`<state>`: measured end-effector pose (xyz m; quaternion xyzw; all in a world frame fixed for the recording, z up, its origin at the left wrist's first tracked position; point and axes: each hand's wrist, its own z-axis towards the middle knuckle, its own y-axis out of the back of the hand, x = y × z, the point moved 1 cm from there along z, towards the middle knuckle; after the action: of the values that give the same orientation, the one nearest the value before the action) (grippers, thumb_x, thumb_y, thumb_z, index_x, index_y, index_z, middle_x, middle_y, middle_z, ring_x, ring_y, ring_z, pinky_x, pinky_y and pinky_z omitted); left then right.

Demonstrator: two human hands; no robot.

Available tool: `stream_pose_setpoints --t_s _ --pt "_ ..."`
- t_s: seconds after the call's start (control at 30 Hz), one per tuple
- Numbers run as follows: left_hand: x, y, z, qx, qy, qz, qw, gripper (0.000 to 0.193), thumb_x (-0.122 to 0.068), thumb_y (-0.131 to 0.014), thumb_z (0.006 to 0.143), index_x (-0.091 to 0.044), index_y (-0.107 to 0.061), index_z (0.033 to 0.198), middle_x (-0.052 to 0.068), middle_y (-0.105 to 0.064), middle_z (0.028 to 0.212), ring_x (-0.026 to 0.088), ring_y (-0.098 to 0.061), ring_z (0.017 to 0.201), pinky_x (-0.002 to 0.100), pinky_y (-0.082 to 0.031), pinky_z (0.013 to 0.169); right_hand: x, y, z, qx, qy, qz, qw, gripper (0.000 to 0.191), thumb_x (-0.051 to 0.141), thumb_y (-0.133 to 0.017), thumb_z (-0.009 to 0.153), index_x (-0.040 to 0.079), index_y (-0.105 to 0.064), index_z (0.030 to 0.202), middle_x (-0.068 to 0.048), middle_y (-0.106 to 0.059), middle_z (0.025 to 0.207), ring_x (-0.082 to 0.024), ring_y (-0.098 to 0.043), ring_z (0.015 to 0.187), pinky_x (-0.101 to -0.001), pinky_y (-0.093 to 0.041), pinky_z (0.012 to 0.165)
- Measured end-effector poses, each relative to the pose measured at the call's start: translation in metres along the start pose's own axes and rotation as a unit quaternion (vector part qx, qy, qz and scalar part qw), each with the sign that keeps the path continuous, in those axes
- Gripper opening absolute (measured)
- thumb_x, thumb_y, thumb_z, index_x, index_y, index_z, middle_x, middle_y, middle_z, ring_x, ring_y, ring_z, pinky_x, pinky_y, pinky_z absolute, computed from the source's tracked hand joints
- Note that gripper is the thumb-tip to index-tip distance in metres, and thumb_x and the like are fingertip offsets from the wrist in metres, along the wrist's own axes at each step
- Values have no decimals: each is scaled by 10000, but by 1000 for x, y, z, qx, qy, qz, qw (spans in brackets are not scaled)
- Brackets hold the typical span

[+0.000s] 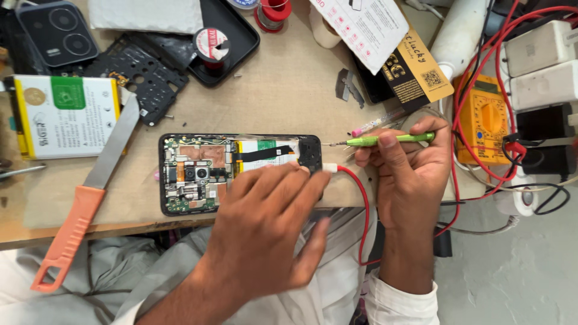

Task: The person works on a disassembled smartphone at a cluttered repair bench. They connect a charging cable, test the screen, then remove the back cover and use a green screwdriver to adjust internal components and ribbon cables.

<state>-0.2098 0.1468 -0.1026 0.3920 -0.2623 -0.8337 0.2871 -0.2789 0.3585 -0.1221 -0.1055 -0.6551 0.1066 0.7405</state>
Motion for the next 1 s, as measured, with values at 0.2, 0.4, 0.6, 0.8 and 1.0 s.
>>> stream_pose_setpoints --t_s 0.2,0.4,0.6,0.8,1.0 --pt "5 -4 32 -44 146 -86 985 434 -174 -777 891 0 -670 1274 43 -674 757 221 -634 695 377 -489 685 -3 6 2 8 -19 71 997 362 7 -696 1056 86 -380 1212 -205 -706 972 -279 -707 829 -369 -602 772" --pt "18 -13 32 -37 139 -131 981 232 -167 -794 877 -93 -769 1096 3 -677 691 187 -637 655 352 -480 655 -4 10 4 14 -18 59 998 368 -2 -688 1063 88 -364 1213 -213 -710 952 -277 -714 836 -367 -606 772" --pt "18 -16 35 -28 150 -151 977 95 -150 -790 888 -105 -789 972 -20 -710 704 143 -654 648 338 -472 664 -6 12 2 17 -14 47 999 374 -8 -680 1062 94 -355 1217 -222 -716 961 -265 -719 819 -368 -618 778" --pt "19 -12 35 -41 220 -225 948 124 -133 -811 858 -82 -810 971 25 -740 750 123 -653 659 279 -500 606 -5 8 -1 23 10 66 997 353 -23 -688 1088 84 -373 1207 -248 -710 985 -275 -707 837 -370 -601 811" --pt "35 -1 29 -81 273 -487 826 159 -22 -809 870 14 -794 1024 113 -790 926 151 -687 811 281 -554 741 3 -20 -11 17 46 163 986 349 -71 -672 1066 70 -376 1185 -297 -679 1117 -333 -711 1042 -424 -608 920"
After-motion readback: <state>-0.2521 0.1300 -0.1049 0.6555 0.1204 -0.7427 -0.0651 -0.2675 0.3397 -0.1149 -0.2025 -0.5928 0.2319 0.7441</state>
